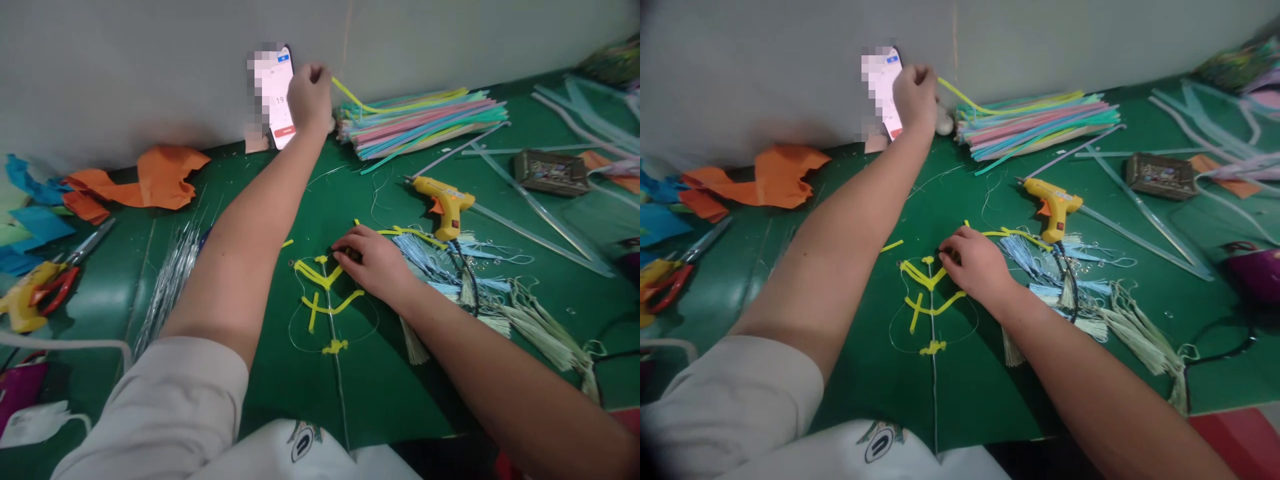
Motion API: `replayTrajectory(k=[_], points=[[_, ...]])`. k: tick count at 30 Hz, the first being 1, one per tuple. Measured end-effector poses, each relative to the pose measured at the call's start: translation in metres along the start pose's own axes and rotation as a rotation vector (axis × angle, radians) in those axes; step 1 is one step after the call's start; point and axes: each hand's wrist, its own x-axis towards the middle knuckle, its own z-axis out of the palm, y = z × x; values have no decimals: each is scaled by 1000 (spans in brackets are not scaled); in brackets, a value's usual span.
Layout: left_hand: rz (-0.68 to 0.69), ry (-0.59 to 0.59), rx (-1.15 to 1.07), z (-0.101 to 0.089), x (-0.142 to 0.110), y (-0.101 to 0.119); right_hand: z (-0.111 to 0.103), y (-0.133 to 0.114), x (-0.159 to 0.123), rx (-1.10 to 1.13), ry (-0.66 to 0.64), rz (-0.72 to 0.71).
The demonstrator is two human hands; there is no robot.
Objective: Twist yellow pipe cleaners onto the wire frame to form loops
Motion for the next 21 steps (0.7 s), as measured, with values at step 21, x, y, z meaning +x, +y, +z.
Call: replayTrajectory(k=[21], points=[[163, 317, 70, -178, -85, 127, 4, 4, -3, 58, 74, 9]])
